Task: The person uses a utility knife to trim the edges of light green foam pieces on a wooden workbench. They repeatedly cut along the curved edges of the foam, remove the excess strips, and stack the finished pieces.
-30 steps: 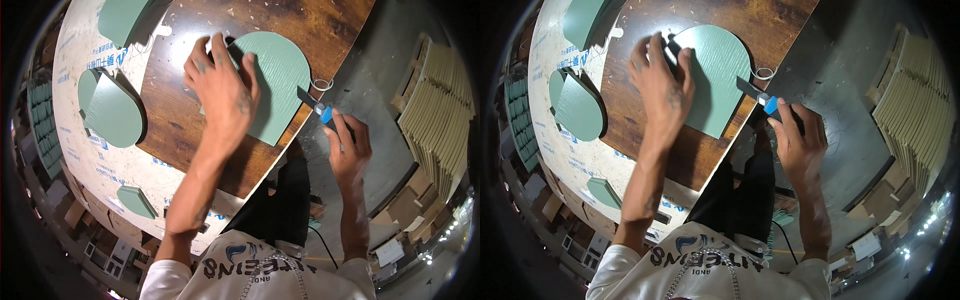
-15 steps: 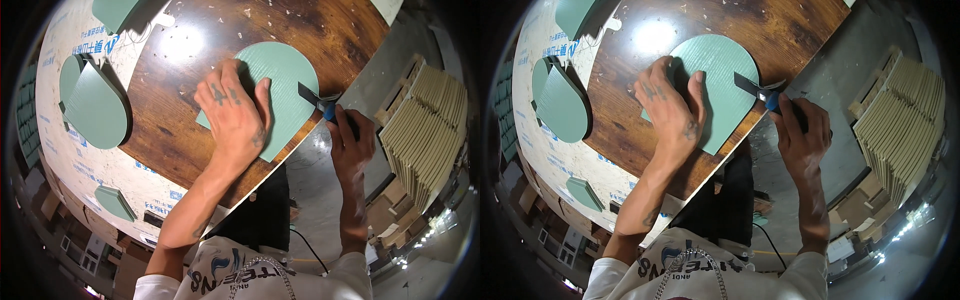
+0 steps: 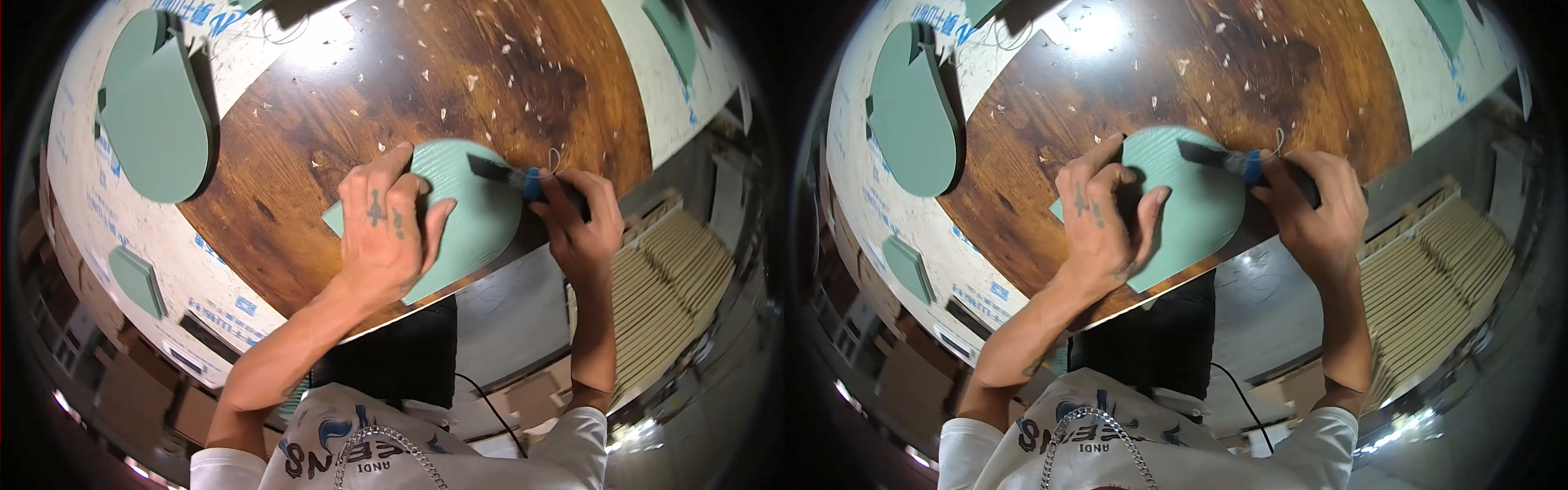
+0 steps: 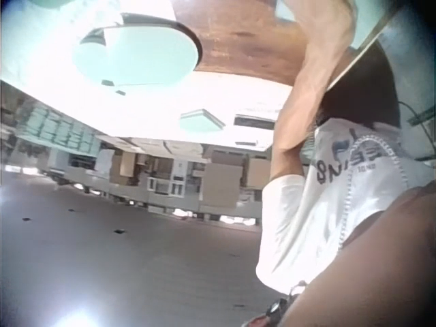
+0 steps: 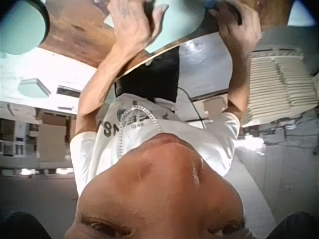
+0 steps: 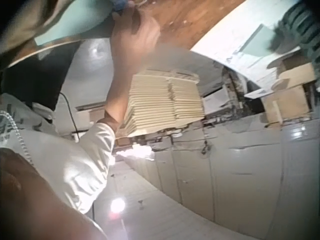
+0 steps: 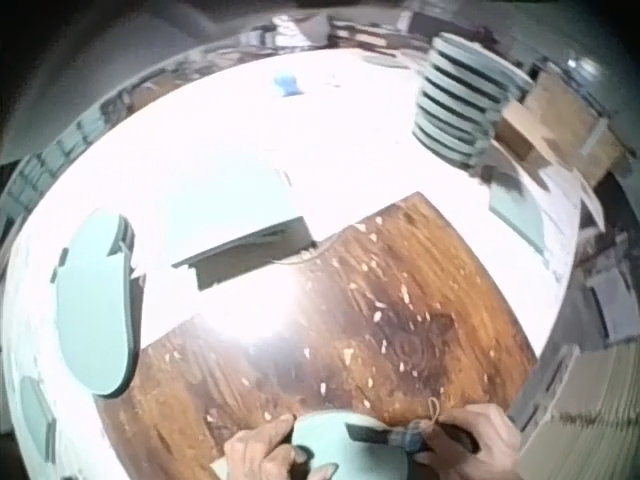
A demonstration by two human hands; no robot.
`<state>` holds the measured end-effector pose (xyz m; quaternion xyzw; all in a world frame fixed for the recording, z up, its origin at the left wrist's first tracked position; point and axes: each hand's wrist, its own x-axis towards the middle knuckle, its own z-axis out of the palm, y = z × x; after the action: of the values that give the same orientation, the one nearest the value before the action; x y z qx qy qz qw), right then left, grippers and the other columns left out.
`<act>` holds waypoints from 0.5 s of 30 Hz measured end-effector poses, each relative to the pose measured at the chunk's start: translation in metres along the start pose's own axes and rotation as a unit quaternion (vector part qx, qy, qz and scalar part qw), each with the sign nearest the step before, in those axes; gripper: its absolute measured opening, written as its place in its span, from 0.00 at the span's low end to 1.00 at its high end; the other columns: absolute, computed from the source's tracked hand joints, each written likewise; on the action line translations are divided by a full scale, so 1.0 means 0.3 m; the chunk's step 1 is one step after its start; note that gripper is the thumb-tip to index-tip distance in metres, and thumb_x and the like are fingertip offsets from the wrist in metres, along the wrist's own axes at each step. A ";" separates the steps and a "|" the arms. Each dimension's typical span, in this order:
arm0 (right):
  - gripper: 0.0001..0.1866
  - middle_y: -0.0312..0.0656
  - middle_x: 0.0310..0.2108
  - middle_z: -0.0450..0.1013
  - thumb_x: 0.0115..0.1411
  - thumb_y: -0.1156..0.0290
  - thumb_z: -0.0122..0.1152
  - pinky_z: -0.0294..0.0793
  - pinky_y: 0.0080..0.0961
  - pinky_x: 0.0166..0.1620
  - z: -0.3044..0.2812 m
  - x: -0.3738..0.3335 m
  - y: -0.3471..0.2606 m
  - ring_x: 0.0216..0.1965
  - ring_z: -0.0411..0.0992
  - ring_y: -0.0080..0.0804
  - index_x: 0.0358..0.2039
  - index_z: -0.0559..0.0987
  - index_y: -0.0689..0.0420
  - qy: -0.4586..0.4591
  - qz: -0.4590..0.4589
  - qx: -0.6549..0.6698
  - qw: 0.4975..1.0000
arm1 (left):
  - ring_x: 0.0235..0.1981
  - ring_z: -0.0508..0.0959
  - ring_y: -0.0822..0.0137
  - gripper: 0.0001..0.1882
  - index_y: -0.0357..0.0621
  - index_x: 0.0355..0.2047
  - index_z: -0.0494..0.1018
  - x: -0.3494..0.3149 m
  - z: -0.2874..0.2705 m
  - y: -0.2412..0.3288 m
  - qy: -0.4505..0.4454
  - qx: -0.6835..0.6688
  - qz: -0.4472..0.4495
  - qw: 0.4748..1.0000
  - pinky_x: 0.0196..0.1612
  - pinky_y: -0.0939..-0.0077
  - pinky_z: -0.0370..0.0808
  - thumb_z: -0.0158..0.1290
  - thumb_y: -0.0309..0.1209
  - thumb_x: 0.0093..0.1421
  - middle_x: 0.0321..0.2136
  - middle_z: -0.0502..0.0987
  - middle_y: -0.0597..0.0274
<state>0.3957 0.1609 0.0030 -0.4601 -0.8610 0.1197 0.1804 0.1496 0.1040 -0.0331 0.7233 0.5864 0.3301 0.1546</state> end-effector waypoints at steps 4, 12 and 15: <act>0.17 0.39 0.38 0.76 0.46 0.71 0.76 0.74 0.33 0.37 -0.019 0.112 0.086 0.37 0.74 0.39 0.40 0.86 0.53 -0.059 -0.103 0.043 0.992 | 0.41 0.74 0.48 0.24 0.36 0.42 0.64 0.008 -0.025 0.004 0.013 -0.019 -0.011 1.000 0.45 0.59 0.69 0.68 0.29 0.53 0.48 0.74 0.35; 0.23 0.41 0.38 0.74 0.47 0.67 0.75 0.72 0.34 0.36 0.020 0.225 0.172 0.36 0.73 0.40 0.46 0.85 0.52 -0.078 -0.256 0.105 0.958 | 0.55 0.67 0.42 0.31 0.29 0.55 0.64 -0.025 -0.005 0.169 0.068 0.176 -0.257 0.948 0.57 0.48 0.64 0.64 0.32 0.56 0.57 0.65 0.34; 0.24 0.44 0.40 0.74 0.47 0.67 0.76 0.72 0.35 0.37 0.013 0.245 0.188 0.38 0.73 0.44 0.47 0.84 0.54 -0.106 -0.284 0.100 0.948 | 0.64 0.55 0.29 0.45 0.23 0.67 0.48 -0.028 0.069 0.313 0.113 0.177 -0.463 0.861 0.65 0.39 0.52 0.61 0.36 0.60 0.65 0.49 0.23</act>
<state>0.3988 0.2530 -0.0068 -0.1606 -0.9538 0.1974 0.1597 0.2325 0.0746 0.0066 0.3420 0.9157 0.1902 0.0916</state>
